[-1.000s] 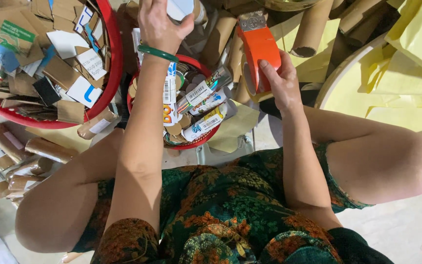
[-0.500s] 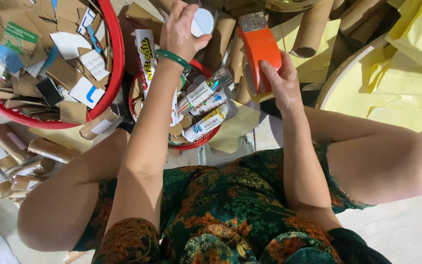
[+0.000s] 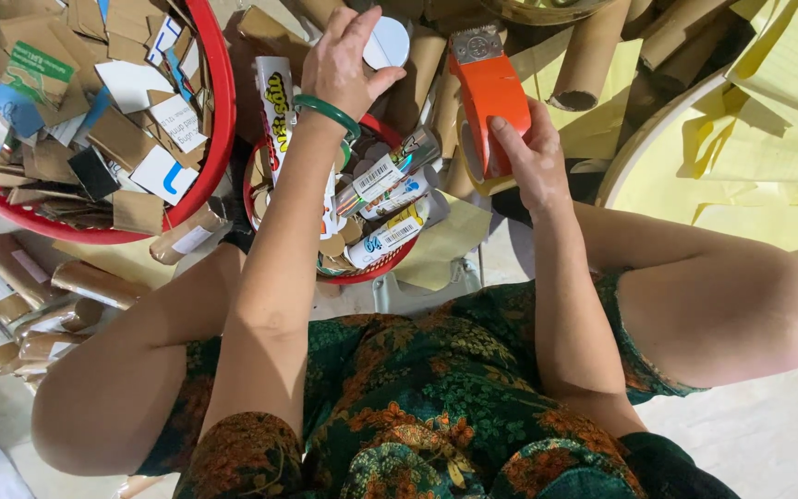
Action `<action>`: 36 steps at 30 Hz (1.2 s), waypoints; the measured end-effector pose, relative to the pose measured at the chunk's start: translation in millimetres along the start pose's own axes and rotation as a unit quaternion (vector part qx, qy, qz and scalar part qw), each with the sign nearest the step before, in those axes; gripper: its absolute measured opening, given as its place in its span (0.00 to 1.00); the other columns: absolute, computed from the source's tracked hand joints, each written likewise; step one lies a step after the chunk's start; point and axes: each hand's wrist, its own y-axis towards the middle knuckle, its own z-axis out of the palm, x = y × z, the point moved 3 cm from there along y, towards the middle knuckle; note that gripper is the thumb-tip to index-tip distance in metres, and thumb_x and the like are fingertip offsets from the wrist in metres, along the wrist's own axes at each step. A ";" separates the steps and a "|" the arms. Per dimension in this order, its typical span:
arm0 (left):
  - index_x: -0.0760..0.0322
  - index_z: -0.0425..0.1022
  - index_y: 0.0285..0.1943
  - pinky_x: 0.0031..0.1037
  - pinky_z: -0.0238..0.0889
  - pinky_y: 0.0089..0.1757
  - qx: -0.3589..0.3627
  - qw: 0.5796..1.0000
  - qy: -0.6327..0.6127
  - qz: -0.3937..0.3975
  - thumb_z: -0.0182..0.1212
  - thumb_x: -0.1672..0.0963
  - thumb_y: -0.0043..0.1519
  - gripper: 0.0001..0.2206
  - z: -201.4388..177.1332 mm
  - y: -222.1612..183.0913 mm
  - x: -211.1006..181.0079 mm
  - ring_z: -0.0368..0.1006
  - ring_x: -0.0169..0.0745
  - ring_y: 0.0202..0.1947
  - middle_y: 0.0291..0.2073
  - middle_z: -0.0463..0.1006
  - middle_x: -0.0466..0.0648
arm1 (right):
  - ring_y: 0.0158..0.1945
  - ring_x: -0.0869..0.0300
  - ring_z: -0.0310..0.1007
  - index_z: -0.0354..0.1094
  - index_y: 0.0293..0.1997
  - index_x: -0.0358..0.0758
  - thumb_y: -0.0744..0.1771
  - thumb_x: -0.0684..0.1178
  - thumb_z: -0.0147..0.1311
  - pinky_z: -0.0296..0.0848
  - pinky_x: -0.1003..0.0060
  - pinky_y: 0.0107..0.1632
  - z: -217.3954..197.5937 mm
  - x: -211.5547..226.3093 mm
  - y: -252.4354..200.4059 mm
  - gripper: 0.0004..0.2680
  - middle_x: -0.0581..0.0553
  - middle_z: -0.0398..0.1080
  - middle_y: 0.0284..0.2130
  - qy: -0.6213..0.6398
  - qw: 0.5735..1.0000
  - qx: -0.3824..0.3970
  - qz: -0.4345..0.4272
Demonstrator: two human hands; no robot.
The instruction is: Wrapping cylindrical cardboard tubes with paper and labels and securing them with tape.
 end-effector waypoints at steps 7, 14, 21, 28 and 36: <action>0.65 0.71 0.64 0.41 0.70 0.49 0.016 1.000 0.001 -0.015 0.84 0.55 0.50 0.34 -3.9 3.4 -4.6 0.73 0.58 0.50 0.52 0.73 0.53 | 0.57 0.59 0.73 0.59 0.66 0.30 0.70 0.48 0.59 0.71 0.66 0.60 1.5 3.7 -1.0 0.19 0.40 0.73 0.55 0.009 1.000 0.005 -0.002; 0.67 0.68 0.67 0.41 0.69 0.51 0.009 1.000 0.005 -0.013 0.85 0.54 0.49 0.37 -0.4 2.1 0.4 0.72 0.61 0.52 0.54 0.72 0.56 | 0.57 0.59 0.75 0.59 0.67 0.31 0.69 0.48 0.59 0.73 0.65 0.59 5.9 14.8 -3.9 0.19 0.40 0.74 0.55 0.019 1.000 0.001 0.017; 0.66 0.68 0.66 0.42 0.68 0.54 0.011 1.000 0.004 -0.025 0.84 0.55 0.52 0.35 1.4 0.4 3.4 0.71 0.62 0.55 0.57 0.72 0.56 | 0.58 0.59 0.74 0.58 0.67 0.31 0.70 0.48 0.59 0.72 0.65 0.61 3.5 8.8 -2.5 0.20 0.39 0.73 0.56 0.034 0.999 0.011 -0.001; 0.67 0.66 0.68 0.43 0.66 0.55 0.027 0.999 0.009 -0.034 0.84 0.55 0.52 0.37 -0.6 2.6 1.5 0.70 0.65 0.56 0.58 0.72 0.59 | 0.55 0.60 0.74 0.59 0.67 0.30 0.70 0.48 0.59 0.73 0.66 0.58 4.7 13.5 -3.7 0.19 0.40 0.74 0.54 0.011 1.000 0.003 0.012; 0.66 0.65 0.70 0.42 0.66 0.57 0.019 1.000 0.012 -0.017 0.84 0.55 0.52 0.38 -2.6 1.3 1.0 0.69 0.64 0.59 0.62 0.70 0.58 | 0.58 0.59 0.74 0.59 0.67 0.30 0.70 0.47 0.59 0.72 0.66 0.61 3.9 12.0 -3.3 0.20 0.40 0.73 0.55 0.018 1.000 0.009 -0.007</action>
